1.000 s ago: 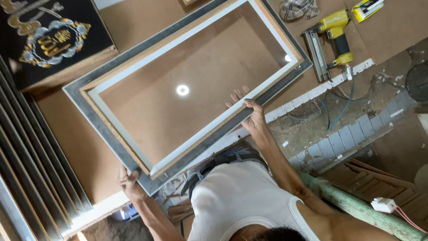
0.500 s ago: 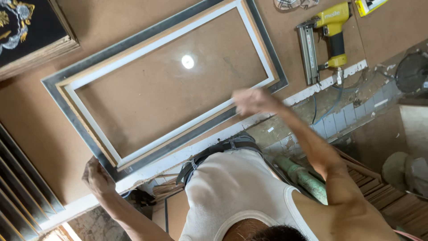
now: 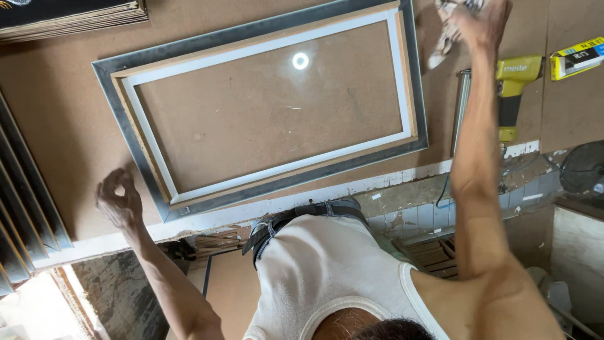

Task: The person assembles picture frames at a workbench. They place a hardboard backing panel into a metal frame, wipe the glass with a cloth, staple the backing into the frame using a pneumatic nail gun along the edges, and set finished framed calligraphy artworks onto a stack.

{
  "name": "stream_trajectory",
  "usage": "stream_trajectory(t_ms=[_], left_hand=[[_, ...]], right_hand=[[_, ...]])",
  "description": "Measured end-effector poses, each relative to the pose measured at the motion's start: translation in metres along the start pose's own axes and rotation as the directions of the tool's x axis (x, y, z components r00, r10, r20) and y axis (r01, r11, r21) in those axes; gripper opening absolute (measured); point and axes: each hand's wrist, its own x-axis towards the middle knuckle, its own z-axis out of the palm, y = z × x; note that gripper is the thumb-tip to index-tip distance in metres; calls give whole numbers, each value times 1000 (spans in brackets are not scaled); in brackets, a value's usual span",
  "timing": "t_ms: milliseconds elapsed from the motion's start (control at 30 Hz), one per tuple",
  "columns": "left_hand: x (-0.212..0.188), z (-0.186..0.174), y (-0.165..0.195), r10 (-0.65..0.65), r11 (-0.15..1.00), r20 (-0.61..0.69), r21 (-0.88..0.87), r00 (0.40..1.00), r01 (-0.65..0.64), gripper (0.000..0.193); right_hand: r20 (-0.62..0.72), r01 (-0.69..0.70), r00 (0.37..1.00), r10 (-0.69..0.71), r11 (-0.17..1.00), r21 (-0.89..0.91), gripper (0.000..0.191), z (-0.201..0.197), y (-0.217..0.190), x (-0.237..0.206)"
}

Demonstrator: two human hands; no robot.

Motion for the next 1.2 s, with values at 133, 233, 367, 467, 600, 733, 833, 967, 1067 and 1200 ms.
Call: stream_trajectory(t_ms=[133, 233, 367, 467, 600, 733, 833, 967, 1067, 1200], left_hand=[[55, 25, 28, 264, 961, -29, -74, 964, -266, 23], [80, 34, 46, 363, 916, -72, -153, 929, -370, 29], [85, 34, 57, 355, 912, -138, -167, 925, -375, 27], [86, 37, 54, 343, 925, -131, -126, 930, -359, 32], [90, 45, 43, 328, 940, -115, -56, 938, -336, 25], [88, 49, 36, 294, 954, -113, -23, 949, -299, 26], [80, 50, 32, 305, 951, -95, -18, 948, -308, 26], [75, 55, 27, 315, 947, -89, -34, 945, -319, 26], [74, 56, 25, 324, 939, -104, -81, 940, -333, 26], [73, 58, 23, 395, 902, -158, -121, 905, -415, 24]], right_hand=[[-51, 407, 912, -408, 880, 245, 24, 29, -40, -119], [182, 526, 825, -535, 844, 102, 58, 92, -79, -181], [176, 456, 848, -500, 858, 238, 74, 131, -81, -189], [280, 563, 802, -528, 824, -59, 90, 120, -71, -154], [282, 636, 692, -665, 746, 199, 88, 122, -100, -122], [194, 814, 388, -901, 434, 385, 94, 163, -212, -137], [417, 845, 340, -843, 468, 259, 87, 190, -305, -176], [364, 812, 242, -899, 393, 430, 99, 200, -388, -252], [171, 834, 299, -939, 344, 431, 89, 194, -381, -270], [372, 527, 668, -644, 763, 374, 76, 159, -289, -250]])
